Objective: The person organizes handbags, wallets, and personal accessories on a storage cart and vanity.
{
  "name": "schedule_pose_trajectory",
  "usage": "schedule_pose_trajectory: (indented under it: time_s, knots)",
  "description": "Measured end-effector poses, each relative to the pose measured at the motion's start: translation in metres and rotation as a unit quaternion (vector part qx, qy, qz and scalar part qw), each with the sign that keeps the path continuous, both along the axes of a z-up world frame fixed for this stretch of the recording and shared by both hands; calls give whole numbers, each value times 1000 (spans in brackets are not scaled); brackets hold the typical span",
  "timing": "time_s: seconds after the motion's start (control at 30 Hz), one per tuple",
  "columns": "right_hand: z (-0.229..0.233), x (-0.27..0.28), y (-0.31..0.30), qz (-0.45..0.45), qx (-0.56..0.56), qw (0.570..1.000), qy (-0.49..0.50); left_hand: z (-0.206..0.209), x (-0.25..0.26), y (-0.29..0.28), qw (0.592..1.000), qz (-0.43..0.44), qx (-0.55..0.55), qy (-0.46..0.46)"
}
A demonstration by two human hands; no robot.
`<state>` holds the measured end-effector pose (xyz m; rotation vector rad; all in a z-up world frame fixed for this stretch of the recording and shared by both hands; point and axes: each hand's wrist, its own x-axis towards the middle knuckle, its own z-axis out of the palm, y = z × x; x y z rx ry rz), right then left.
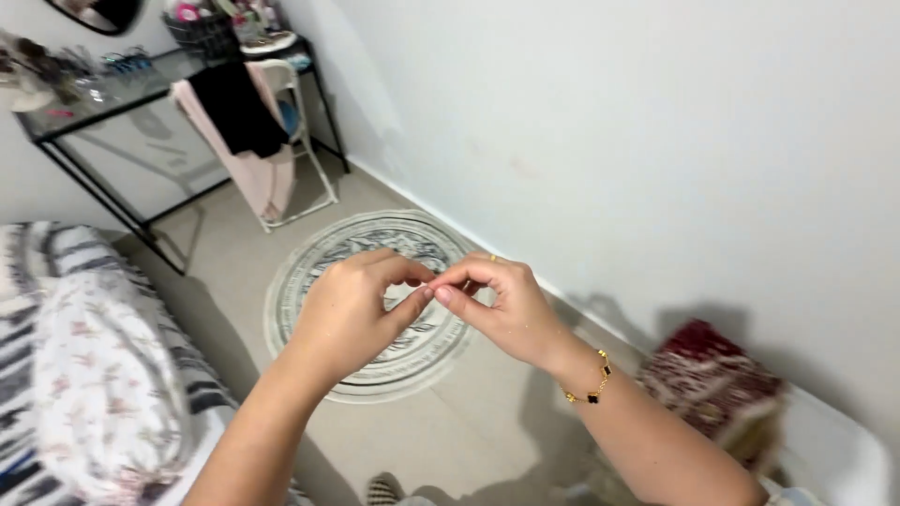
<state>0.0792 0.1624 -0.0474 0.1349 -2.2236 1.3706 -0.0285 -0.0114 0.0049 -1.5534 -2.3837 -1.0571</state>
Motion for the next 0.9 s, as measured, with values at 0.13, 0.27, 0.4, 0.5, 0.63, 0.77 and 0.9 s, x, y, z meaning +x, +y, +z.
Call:
schedule_pose_trajectory:
  time_s: [0.13,0.27,0.4,0.5,0.63,0.77,0.9]
  knots:
    - [-26,-124,-34,32,-49,998,-22,-11,-115,-43,1000,-3,-15,16]
    - [-29,-234,-69,52,-79,995,-23,-14,-218,-77,999,-4,-34,14]
    - [-34,-321,-80,53,-69,994,-70,-31,-316,-88,996,-11,-90,8]
    - [-40,-388,-72,30,-69,995,-70,-41,-386,-78,994,-47,-90,38]
    - [-47,-478,-49,6,-76,996,-46,-46,-488,-50,993,-75,-66,60]
    - [-25,-584,-42,-38,-63,992,-99,-35,-592,-41,994,-67,-27,84]
    - [-20,-674,-51,-12,-40,997,-71,-35,-679,-54,998,-40,-20,47]
